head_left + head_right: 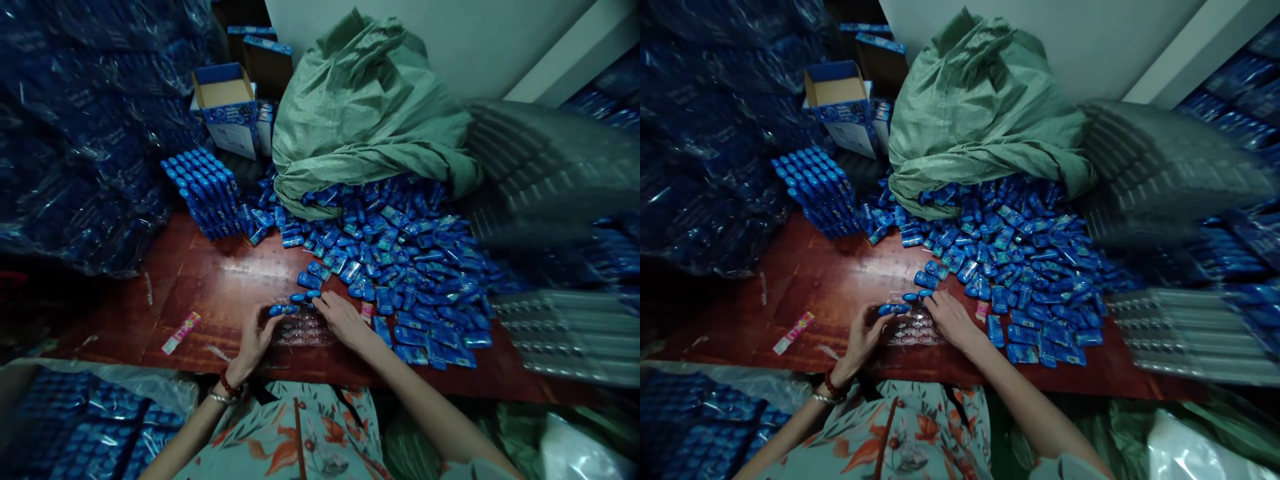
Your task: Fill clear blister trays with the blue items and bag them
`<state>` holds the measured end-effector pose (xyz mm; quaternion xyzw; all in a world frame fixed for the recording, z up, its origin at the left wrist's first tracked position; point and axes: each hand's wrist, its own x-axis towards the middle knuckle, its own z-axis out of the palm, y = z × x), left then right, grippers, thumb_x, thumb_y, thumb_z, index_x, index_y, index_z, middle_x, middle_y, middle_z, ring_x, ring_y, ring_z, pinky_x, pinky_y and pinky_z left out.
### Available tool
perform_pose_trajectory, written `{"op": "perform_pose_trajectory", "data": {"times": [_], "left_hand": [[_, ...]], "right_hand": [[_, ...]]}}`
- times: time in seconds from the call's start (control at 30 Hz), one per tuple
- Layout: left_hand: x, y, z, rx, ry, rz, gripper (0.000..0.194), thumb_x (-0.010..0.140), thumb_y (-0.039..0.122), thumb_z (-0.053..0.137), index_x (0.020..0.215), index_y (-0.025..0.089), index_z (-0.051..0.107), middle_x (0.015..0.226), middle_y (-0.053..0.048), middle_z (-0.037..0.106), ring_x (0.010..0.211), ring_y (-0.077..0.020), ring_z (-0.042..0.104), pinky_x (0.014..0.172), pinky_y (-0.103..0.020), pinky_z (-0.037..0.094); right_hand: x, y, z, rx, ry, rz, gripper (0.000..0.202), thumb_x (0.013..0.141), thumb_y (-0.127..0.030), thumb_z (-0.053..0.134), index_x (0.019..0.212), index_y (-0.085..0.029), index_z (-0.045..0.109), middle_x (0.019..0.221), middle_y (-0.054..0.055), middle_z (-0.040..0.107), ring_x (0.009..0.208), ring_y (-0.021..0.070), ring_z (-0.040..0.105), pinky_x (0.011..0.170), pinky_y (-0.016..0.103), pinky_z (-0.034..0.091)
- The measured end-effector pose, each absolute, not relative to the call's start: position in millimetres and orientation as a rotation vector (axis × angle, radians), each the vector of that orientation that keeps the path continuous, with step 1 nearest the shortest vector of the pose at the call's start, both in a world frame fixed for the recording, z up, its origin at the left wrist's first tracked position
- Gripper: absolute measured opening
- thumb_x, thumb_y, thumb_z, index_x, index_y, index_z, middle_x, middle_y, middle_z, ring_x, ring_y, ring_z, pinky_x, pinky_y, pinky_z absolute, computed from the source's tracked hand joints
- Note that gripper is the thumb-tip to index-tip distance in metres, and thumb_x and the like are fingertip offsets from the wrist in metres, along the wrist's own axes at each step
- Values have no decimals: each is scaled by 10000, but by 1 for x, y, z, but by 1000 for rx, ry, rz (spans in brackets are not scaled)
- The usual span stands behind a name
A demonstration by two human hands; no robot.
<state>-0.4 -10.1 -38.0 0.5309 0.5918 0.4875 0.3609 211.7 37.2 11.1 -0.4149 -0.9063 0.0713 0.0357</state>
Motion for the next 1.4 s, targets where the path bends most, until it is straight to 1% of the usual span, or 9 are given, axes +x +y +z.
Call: {"op": "perform_pose_trajectory", "data": {"times": [0.1,0.23,0.6,0.8,0.93,1.07,1.17,1.3,1.4], "left_hand": [[-1,-6,-45,1749,1405,1144,181,866,236,478,1027,182,541,987,-72,632,937,-175,612,844,-327,504],[-8,7,-39,2187,1305,829,313,895,131,328,1143,193,509,1096,-94,584,1023,-179,571,865,-317,487],[26,11,-11,2663,1407,7,321,792,0,393,1052,138,521,946,-138,582,865,-230,583,719,-362,513],[17,12,-24,2684,1523,273,399,834,42,368,1201,155,478,1098,-169,560,995,-245,555,794,-379,499],[-3,18,-27,2603,1435,657,425,873,121,392,1283,219,452,1095,-133,554,963,-216,549,787,-349,492],[-6,54,-12,2307,1440,866,321,910,233,377,1179,178,544,954,-103,580,858,-180,559,755,-301,476],[5,105,-1,2209,1477,544,283,884,347,436,975,154,623,875,-94,615,792,-188,577,721,-294,460],[25,159,-6,2260,1259,190,266,609,362,734,756,173,618,694,-22,618,640,-170,560,594,-249,430],[31,172,-12,2268,1159,197,234,541,268,757,651,181,569,643,12,596,581,-141,536,562,-226,413]], "right_hand": [[211,36,12,-1295,-2841,140,331,839,-10,372,1070,-162,552,901,83,552,872,205,516,790,319,423],[210,34,16,-1275,-2912,124,324,845,-20,390,1096,-165,536,947,75,568,905,201,522,802,314,424],[184,37,23,-1235,-2901,89,201,858,-75,443,994,-122,584,917,105,591,880,232,540,781,369,429],[203,27,-3,-1281,-2634,133,334,925,-210,414,1245,-178,503,968,94,616,864,188,579,791,317,442],[222,39,-18,-1456,-2258,213,334,941,-225,353,1214,-212,546,1019,78,617,882,167,595,779,269,455],[225,85,-17,-1580,-2159,371,329,942,-216,332,1177,-232,562,1046,55,604,931,165,593,788,261,459],[213,120,-10,-1623,-2449,423,375,915,-274,435,1289,-243,456,1143,74,562,982,201,583,766,281,458],[197,140,-1,-1636,-2653,452,451,836,-222,561,1274,-237,455,1118,89,561,937,222,603,741,293,452],[204,133,4,-1669,-2649,443,372,812,-205,579,1178,-215,515,1115,100,551,890,222,615,724,296,453]]}}
